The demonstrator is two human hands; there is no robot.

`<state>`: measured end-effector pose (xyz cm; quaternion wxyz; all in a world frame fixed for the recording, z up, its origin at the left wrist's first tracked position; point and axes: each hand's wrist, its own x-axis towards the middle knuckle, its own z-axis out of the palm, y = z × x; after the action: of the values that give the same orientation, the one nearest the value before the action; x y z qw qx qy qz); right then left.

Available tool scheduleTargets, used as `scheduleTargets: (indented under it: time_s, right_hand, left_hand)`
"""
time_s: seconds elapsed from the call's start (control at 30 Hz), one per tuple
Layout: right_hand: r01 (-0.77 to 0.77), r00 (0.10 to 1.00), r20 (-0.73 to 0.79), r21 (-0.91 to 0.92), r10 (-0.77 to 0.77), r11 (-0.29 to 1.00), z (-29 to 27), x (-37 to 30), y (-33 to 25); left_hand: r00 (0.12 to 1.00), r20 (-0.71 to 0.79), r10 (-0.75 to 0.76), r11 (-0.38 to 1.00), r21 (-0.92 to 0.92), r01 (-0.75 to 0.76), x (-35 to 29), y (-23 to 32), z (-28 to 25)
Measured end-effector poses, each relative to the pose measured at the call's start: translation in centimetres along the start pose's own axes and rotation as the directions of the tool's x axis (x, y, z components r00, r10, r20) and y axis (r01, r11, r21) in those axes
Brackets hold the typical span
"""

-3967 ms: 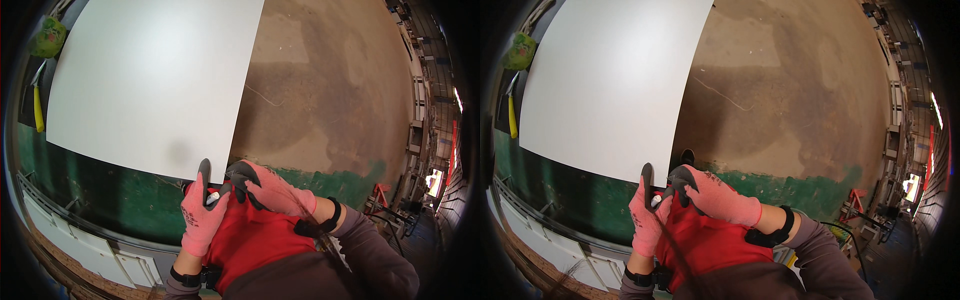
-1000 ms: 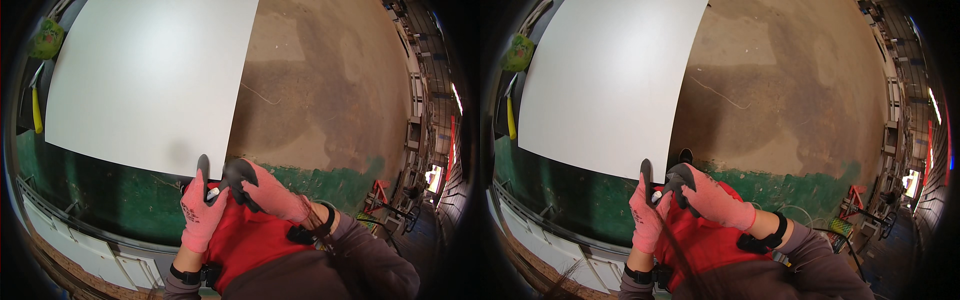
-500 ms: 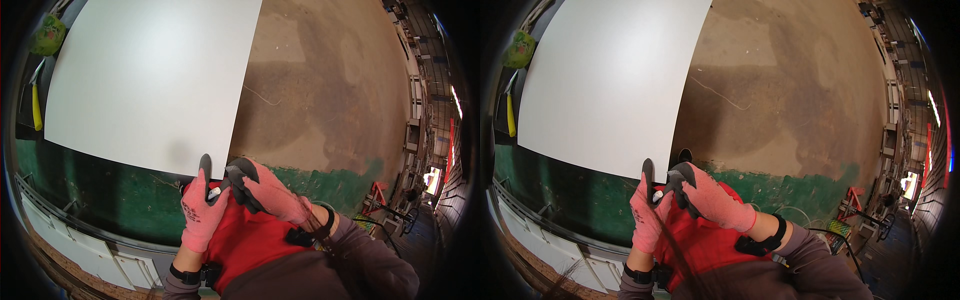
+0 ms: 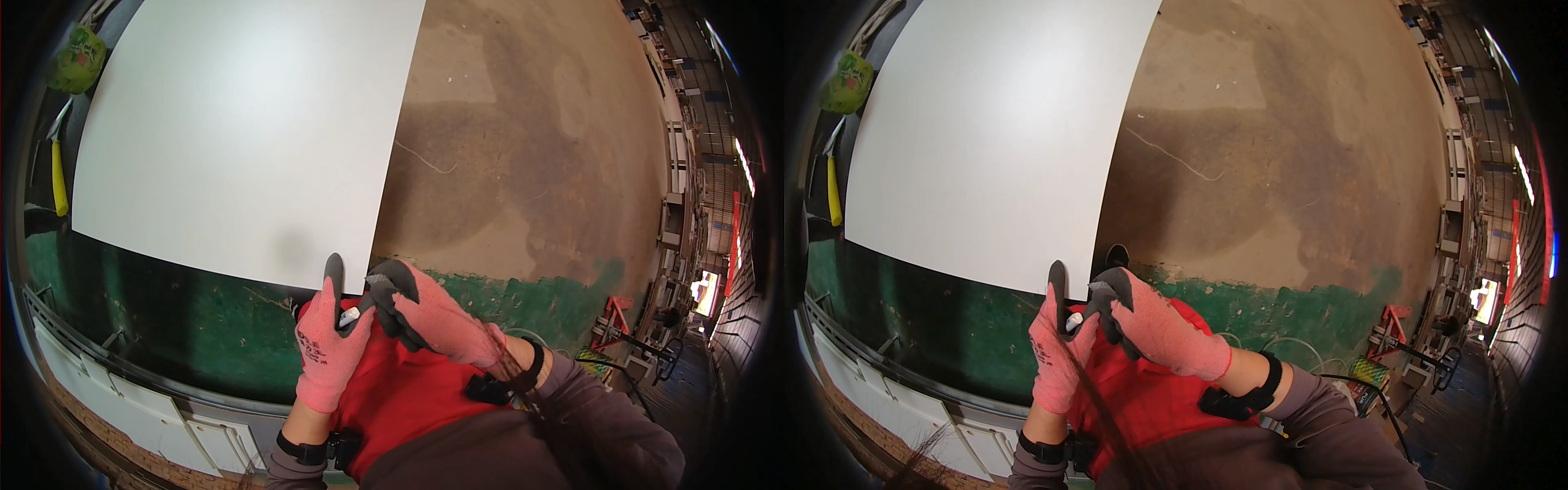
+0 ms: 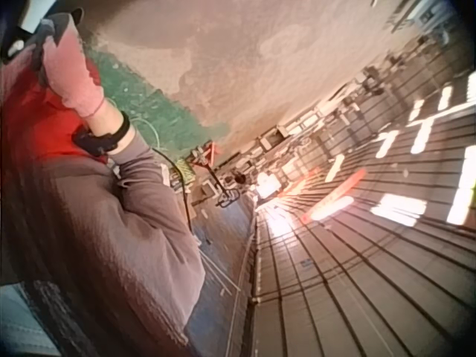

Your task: Cleaning a white furniture panel with a cloth and a scraper in a workshop.

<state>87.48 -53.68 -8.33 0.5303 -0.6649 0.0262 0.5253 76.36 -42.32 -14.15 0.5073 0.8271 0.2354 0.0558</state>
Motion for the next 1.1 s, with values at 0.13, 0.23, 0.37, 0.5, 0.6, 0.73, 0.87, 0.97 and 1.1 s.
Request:
scheduleTargets:
  time_s: [0.13, 0.23, 0.37, 0.5, 0.6, 0.73, 0.87, 0.97, 1.1]
  right_hand:
    - [0.008, 1.000, -0.005, -0.037, -0.008, 0.999, 0.0, 0.1, 0.2]
    - [0.011, 1.000, -0.010, -0.061, -0.011, 0.998, 0.0, 0.1, 0.4]
    - [0.003, 1.000, -0.027, -0.033, -0.004, 0.999, 0.0, -0.1, -0.1]
    - [-0.085, 0.996, 0.032, -0.035, 0.086, 0.996, -0.2, -0.6, -1.7]
    - [-0.065, 0.997, 0.035, -0.053, 0.067, 0.996, -0.3, -0.4, -1.4]
    - [-0.070, 0.995, 0.068, -0.037, 0.072, 0.997, -0.6, -0.1, -1.4]
    - [-0.079, 0.994, 0.070, -0.037, 0.082, 0.996, -0.8, -0.1, -0.9]
    - [-0.117, 0.990, 0.083, -0.009, 0.117, 0.993, -0.6, -0.2, -1.3]
    - [-0.109, 0.990, 0.087, 0.013, 0.107, 0.994, -0.8, -0.3, -1.4]
  left_hand:
    - [1.000, -0.003, 0.002, 1.000, 0.000, -0.002, 0.0, 0.0, 0.0]
    - [1.000, -0.008, 0.004, 1.000, -0.004, -0.004, -0.1, -0.1, 0.1]
    - [0.999, -0.013, 0.044, 0.999, 0.015, -0.044, 0.3, 0.1, 0.0]
    - [0.999, -0.022, 0.045, 0.999, 0.010, -0.044, 0.1, -0.1, 0.0]
    - [1.000, -0.011, 0.018, 1.000, 0.004, -0.018, 0.0, -0.2, 0.1]
    - [1.000, -0.010, 0.020, 1.000, -0.002, -0.020, -0.1, -0.4, 0.2]
    - [1.000, 0.001, 0.014, 1.000, 0.012, -0.015, 0.2, 0.2, 0.0]
    - [1.000, -0.002, 0.015, 0.999, 0.032, -0.015, 0.1, -0.1, -0.1]
    - [0.997, -0.033, 0.064, 0.998, 0.025, -0.064, 0.2, 0.0, -0.1]
